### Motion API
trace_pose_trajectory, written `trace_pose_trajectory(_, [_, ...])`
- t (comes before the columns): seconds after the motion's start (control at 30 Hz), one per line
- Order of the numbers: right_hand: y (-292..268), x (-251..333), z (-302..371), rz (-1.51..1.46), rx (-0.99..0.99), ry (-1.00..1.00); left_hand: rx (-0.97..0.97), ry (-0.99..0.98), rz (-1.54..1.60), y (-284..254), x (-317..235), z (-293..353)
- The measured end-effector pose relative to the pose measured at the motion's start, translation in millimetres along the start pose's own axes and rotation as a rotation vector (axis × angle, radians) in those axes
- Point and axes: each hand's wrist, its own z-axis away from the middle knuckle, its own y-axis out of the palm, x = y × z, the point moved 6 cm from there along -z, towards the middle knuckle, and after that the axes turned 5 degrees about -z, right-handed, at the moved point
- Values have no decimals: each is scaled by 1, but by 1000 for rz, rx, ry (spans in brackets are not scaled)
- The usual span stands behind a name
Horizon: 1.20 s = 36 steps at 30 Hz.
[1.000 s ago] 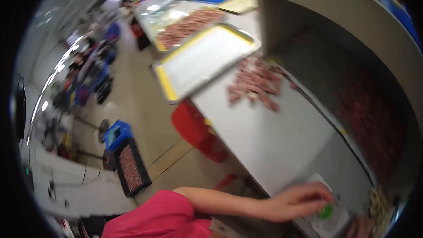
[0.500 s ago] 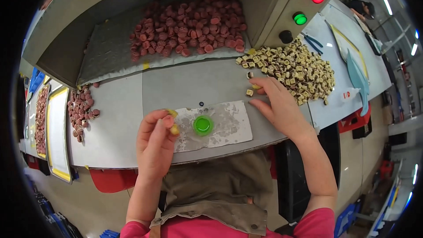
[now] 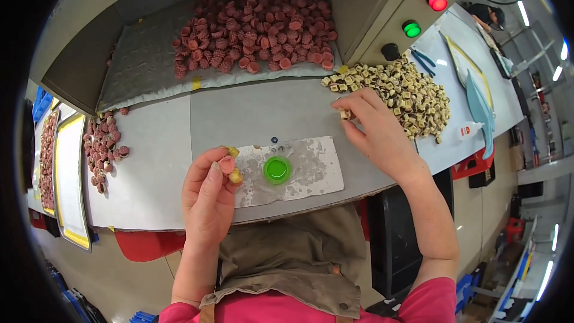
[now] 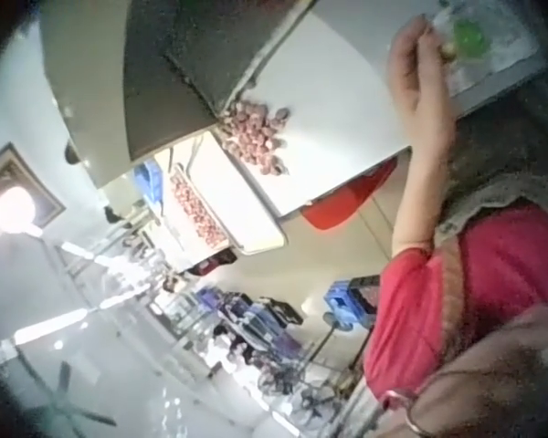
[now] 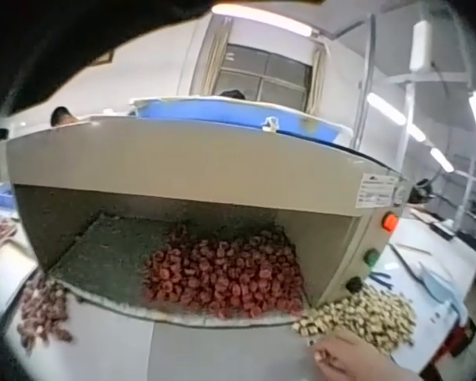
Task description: Assembling small two-part plastic components by hand on a factory workbench.
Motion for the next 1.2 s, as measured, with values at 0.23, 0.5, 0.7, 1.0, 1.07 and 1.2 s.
trace_pose_trajectory(0.23, [-15, -32, -23, -87, 218, -2, 19, -62, 90, 46, 14, -21])
trace_pose_trajectory(0.5, [-15, -26, -14, -286, 30, 107, -4, -139, 191, 42, 14, -21])
trace_pose_trajectory(0.7, [-12, -15, -13, -83, 37, 31, -33, -177, 192, 40, 11, -17])
trace_pose_trajectory(1.0, [-10, -1, -7, 2, -5, -3, -4, -165, 199, 40, 6, -8])
trace_pose_trajectory(1.07, [-12, 4, -3, 17, -11, -8, 18, -129, 243, 40, 5, -8])
trace_pose_trajectory(1.2, [-19, 30, 11, -154, 7, -4, 42, -122, 183, 39, 8, -6])
